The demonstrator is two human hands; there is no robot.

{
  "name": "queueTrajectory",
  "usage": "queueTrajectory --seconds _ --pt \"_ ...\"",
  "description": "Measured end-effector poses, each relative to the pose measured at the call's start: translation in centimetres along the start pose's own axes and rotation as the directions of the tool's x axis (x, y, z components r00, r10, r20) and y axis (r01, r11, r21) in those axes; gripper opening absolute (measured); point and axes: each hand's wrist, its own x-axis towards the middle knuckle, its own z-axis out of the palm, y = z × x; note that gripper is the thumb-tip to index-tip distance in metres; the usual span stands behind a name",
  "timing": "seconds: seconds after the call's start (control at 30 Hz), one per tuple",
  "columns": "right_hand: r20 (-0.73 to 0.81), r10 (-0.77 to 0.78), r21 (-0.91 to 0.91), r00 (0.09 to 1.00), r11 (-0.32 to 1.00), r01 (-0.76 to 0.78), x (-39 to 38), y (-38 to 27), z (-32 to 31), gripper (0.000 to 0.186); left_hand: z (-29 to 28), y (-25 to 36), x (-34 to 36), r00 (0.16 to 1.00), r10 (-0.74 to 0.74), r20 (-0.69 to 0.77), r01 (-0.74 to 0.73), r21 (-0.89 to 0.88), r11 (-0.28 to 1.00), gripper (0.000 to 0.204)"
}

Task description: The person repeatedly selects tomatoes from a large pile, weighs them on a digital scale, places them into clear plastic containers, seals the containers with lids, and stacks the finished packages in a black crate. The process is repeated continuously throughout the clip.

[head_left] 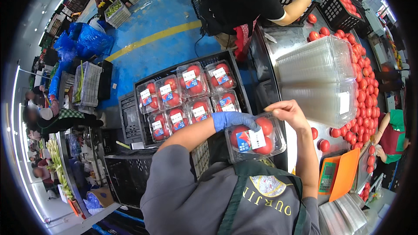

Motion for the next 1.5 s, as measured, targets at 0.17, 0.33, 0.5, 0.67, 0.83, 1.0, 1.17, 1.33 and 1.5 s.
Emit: queueTrajectory --seconds 0.17,0.33,0.5,0.67,0.83,1.0,1.17,1.33,1.5 --pt "0.083 0.133 -0.096 0.988 0.988 -0.125 0.5 -0.1 1.8 0.032 -2.4 -3.1 -0.7 0.988 -0.018 -0.154 0.008 -0.062 0.998 0.055" --pt "0.045 0.187 0.114 0.981 0.975 -0.191 3.6 1.8 1.3 0.031 -1.7 -3.0 -1.9 0.991 0.080 -0.110 -0.082 -0.011 0.997 0.048" --pt "0.222 0.081 -0.167 0.972 0.985 -0.044 -0.8 1.3 1.8 0.027 -2.2 -5.4 -4.3 0.891 0.160 -0.426 -0.253 -0.171 0.952 0.049" --pt "0.155 0.288 0.034 0.945 0.954 -0.297 -4.4 6.3 5.0 0.035 -1.9 -9.7 -5.5 0.792 0.224 -0.568 -0.502 -0.397 0.768 0.042" --pt "0.154 -0.078 -0.319 0.985 0.939 0.125 -3.7 4.5 9.2 0.033 -3.5 -13.8 -8.4 0.428 0.367 -0.826 -0.847 -0.225 0.482 0.048" --pt "-0.324 -0.011 -0.258 0.946 0.963 -0.078 -5.7 8.4 2.9 0.025 -13.3 -22.0 -23.3 -0.059 0.177 -0.983 -0.748 0.161 0.644 0.053" --pt "-0.393 0.021 -0.179 0.919 0.979 -0.098 -8.0 9.3 1.6 0.024 -13.6 -23.6 -31.9 0.017 0.269 -0.963 -0.738 0.169 0.653 0.049" --pt "-0.350 -0.037 -0.357 0.936 0.929 -0.097 -10.1 10.1 1.5 0.026 -18.7 -27.8 -34.1 0.103 0.220 -0.970 -0.598 0.116 0.793 0.063" --pt "-0.526 0.169 -0.212 0.834 0.923 -0.321 -14.4 10.6 1.9 0.025 -24.8 -25.8 -34.6 -0.157 0.045 -0.987 -0.023 0.049 0.999 0.039"
